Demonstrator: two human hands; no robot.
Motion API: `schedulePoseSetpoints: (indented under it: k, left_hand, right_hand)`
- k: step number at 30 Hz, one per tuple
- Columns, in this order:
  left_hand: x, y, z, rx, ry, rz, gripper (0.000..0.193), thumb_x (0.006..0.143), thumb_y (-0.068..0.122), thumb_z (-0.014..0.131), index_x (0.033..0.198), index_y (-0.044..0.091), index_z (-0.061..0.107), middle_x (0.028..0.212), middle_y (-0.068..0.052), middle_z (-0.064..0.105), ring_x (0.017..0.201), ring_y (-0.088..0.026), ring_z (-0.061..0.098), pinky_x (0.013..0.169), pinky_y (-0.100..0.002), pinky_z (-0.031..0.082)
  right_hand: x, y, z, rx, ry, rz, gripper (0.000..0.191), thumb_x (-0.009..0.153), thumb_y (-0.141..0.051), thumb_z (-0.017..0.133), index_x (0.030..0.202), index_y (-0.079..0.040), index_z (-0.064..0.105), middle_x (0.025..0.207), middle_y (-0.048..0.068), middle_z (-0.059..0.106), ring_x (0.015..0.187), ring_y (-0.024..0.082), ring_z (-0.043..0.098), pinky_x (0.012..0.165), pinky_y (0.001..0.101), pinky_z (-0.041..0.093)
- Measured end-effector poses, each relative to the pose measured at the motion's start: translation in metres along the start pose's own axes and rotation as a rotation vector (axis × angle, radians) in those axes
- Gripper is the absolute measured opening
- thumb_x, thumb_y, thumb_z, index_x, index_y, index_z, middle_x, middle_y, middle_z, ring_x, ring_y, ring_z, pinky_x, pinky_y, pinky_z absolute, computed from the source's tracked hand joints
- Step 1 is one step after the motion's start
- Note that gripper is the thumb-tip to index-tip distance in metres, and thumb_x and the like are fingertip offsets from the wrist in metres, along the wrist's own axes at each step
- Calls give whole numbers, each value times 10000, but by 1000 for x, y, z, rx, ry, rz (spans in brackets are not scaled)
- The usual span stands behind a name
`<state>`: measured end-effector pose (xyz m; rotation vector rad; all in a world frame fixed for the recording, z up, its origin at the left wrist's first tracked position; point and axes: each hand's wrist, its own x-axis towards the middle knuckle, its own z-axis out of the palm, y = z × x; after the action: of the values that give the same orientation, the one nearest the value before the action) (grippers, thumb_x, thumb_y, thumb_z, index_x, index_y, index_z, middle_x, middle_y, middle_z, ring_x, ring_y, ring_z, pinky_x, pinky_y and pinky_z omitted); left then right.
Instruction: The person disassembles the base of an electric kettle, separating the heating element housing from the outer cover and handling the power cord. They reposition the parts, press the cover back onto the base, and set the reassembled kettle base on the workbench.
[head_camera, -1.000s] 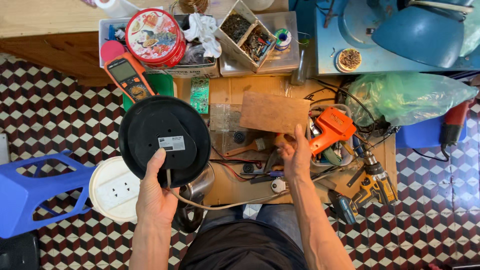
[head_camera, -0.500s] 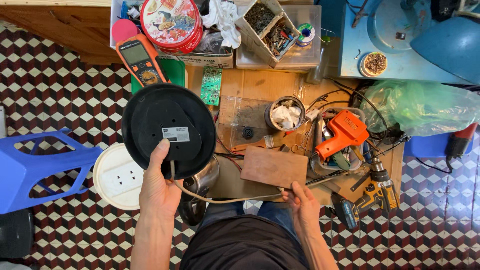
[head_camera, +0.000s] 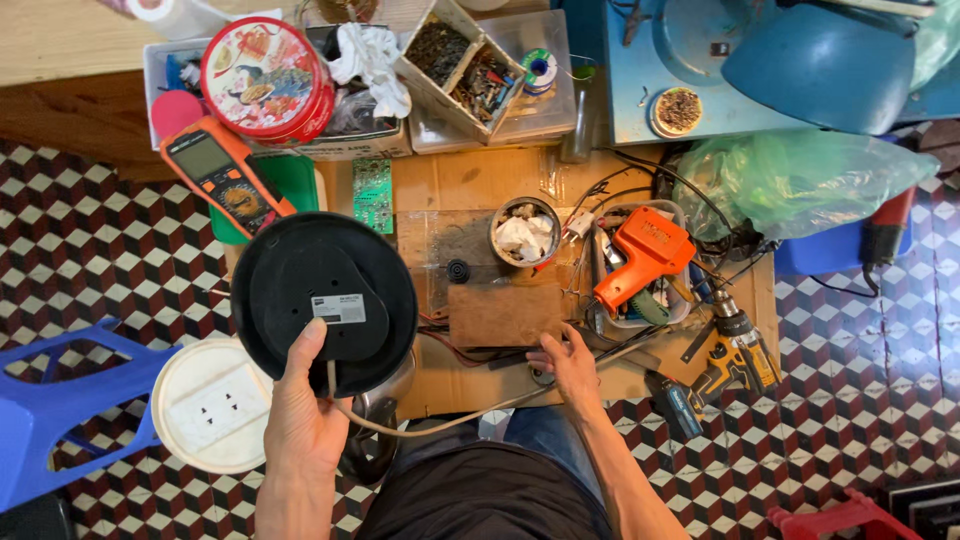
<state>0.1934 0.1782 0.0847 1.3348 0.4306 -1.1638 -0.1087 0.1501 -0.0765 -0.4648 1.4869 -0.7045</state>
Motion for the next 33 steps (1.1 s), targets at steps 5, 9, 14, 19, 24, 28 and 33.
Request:
schedulePoseSetpoints:
  k: [5,9,14,19,24,28,33]
  left_hand:
    - [2,-8,0,42,-1,2,556,782,184,824,1289,43,645,1226,-41,712,1110,-160,690,996,-309,569]
    - [9,-17,1,94,45,-21,549,780,202,820,1279,48,651,1217,-41,719,1097,-162,696,956,-309,582]
    - [15,-29,7,189,46,-26,520,836,243,842,1285,60,656,1184,-43,702,1040,-170,654,744,-304,458]
    - [8,-29,20,131,127,-10,494,808,229,810,1253,70,663,1167,-27,727,1063,-154,688,907,-305,553]
    - [-8,-17,25,-2,134,13,502,824,232,772,1276,54,646,1196,-45,723,1112,-181,683,975,-365,555]
    - [-16,-6,16,-121,196,70,560,818,226,760,1336,69,615,1253,-49,704,1163,-206,667,1015,-432,551]
    - [-17,5,-15,-289,171,150,600,814,229,786,1374,117,601,1302,-26,684,1168,-217,657,1029,-460,535]
  right_hand:
    - [-30,-13,-2,-520,163,-107,553,974,-316,622,1454,-57,537,866,138,724,687,193,674,632,329,527]
    - [-29,-51,19,-507,210,-192,607,979,-448,599,1451,-67,556,827,107,729,666,204,676,648,335,547]
    - [14,-99,48,-438,157,-146,781,915,-482,615,1523,-60,366,771,150,703,600,245,690,616,367,556]
    - [45,-108,49,-405,50,-152,577,936,-250,482,1452,3,432,759,193,700,568,283,737,560,382,596]
    - [83,-111,46,-63,-46,-106,401,963,-170,498,1255,101,547,840,205,729,623,304,738,544,378,602]
    - [118,-124,62,24,-63,-227,323,925,-127,514,1174,78,503,906,213,696,637,322,743,570,399,630]
    - [133,-124,63,-365,-126,-593,263,1009,-127,489,1135,74,604,907,173,698,717,231,706,646,351,592]
